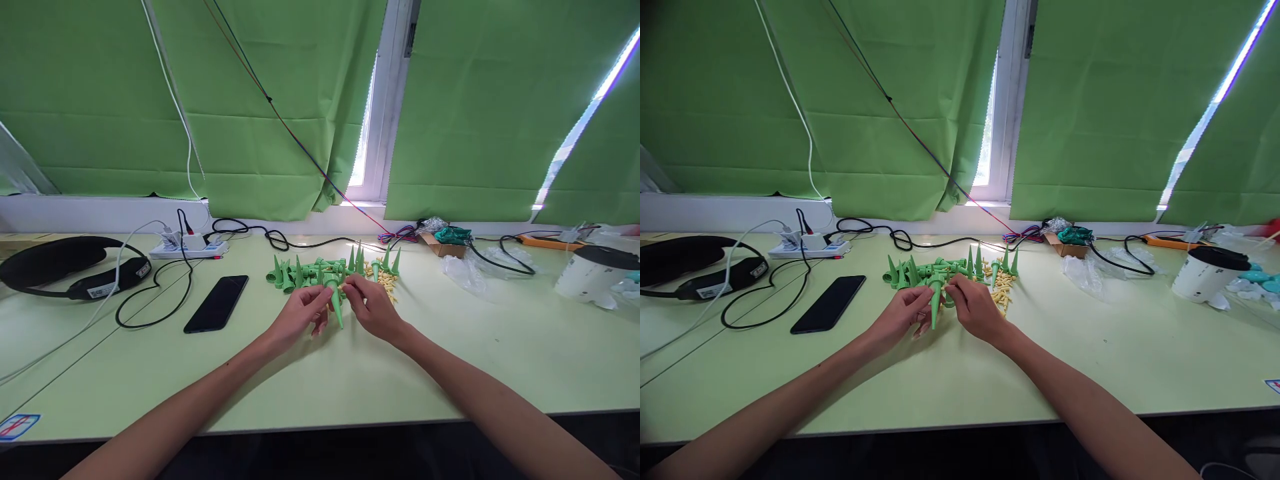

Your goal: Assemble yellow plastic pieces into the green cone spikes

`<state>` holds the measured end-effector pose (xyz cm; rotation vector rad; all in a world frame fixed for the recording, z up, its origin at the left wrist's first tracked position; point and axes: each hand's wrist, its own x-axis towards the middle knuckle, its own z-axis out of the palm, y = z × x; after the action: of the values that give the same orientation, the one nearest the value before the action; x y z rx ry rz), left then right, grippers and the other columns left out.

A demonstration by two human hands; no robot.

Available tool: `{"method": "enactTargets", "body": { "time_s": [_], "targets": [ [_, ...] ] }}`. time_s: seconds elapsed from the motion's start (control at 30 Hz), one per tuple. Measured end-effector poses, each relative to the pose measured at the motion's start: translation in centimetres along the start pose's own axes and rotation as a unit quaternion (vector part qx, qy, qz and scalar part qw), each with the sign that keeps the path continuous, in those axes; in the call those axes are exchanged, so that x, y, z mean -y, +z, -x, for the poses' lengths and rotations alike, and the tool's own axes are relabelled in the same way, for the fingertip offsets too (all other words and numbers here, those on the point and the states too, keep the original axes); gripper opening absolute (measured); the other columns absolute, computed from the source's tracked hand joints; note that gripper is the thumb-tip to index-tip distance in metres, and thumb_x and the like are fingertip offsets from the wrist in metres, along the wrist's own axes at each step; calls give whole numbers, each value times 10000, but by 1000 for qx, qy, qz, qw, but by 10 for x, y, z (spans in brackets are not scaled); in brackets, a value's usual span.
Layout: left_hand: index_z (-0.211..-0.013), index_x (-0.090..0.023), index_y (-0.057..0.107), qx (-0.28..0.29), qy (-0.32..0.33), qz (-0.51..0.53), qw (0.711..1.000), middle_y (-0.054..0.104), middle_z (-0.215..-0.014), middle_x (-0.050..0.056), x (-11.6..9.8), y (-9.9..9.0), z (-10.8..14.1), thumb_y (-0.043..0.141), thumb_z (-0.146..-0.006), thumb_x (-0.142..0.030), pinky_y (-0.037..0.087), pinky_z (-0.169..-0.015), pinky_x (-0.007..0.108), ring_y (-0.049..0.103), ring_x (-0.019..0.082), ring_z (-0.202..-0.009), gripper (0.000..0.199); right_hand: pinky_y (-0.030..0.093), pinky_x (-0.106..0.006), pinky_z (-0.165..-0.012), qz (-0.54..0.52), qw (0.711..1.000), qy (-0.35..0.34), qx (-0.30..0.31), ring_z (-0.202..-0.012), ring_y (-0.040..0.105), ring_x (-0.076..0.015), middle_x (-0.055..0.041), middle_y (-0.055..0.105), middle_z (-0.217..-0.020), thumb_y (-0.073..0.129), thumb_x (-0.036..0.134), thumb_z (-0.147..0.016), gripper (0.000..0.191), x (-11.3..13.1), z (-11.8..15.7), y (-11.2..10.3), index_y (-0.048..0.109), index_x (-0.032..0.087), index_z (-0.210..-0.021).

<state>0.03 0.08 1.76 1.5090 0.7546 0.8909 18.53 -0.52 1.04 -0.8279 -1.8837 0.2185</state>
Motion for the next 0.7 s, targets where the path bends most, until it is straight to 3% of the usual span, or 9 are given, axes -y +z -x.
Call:
{"method": "enactTargets", "body": {
  "time_s": [0.13, 0.23, 0.4, 0.5, 0.7],
  "targets": [
    [-816, -176, 571, -3, 45, -78, 996, 472, -503, -55, 2, -2, 2, 635, -866, -487, 332, -410, 215, 443, 91, -413, 321, 333, -252, -554, 0, 1000, 1, 9, -528, 402, -126, 34, 459, -616, 368, 296, -1016, 277, -1, 0, 0, 406, 226, -751],
    [-857, -193, 536, -45, 92, -150, 983, 432, -514, -82, 3, -1, 3, 711, -818, -405, 311, -425, 210, 398, 78, -426, 277, 312, -254, -542, 4, 1000, -4, 15, -513, 364, -125, 43, 414, -593, 346, 290, -1023, 302, -1, 1, 1, 347, 232, -727],
    [-883, -194, 536, -98, 159, -202, 961, 497, -758, -36, 3, 4, 4, 724, -798, -344, 394, -484, 202, 459, 75, -550, 255, 286, -255, -526, 10, 1000, -13, 11, -504, 325, -120, 47, 385, -584, 334, 288, -1027, 318, -1, 1, 2, 311, 233, -715],
    [-932, -199, 560, -104, 146, -182, 967, 537, -803, -25, 4, 5, 3, 712, -809, -344, 395, -471, 197, 465, 72, -546, 243, 293, -250, -523, 7, 1000, -11, -2, -509, 329, -118, 43, 394, -589, 346, 296, -1025, 318, -2, 1, 3, 339, 230, -714],
    [-870, -201, 557, -102, 74, -112, 986, 437, -492, -85, 3, 2, 0, 736, -793, -396, 328, -403, 187, 421, 81, -419, 276, 329, -241, -541, 15, 999, -29, -37, -536, 396, -113, 27, 471, -632, 413, 268, -1006, 252, -1, 3, 5, 443, 216, -761]
  ]
}}
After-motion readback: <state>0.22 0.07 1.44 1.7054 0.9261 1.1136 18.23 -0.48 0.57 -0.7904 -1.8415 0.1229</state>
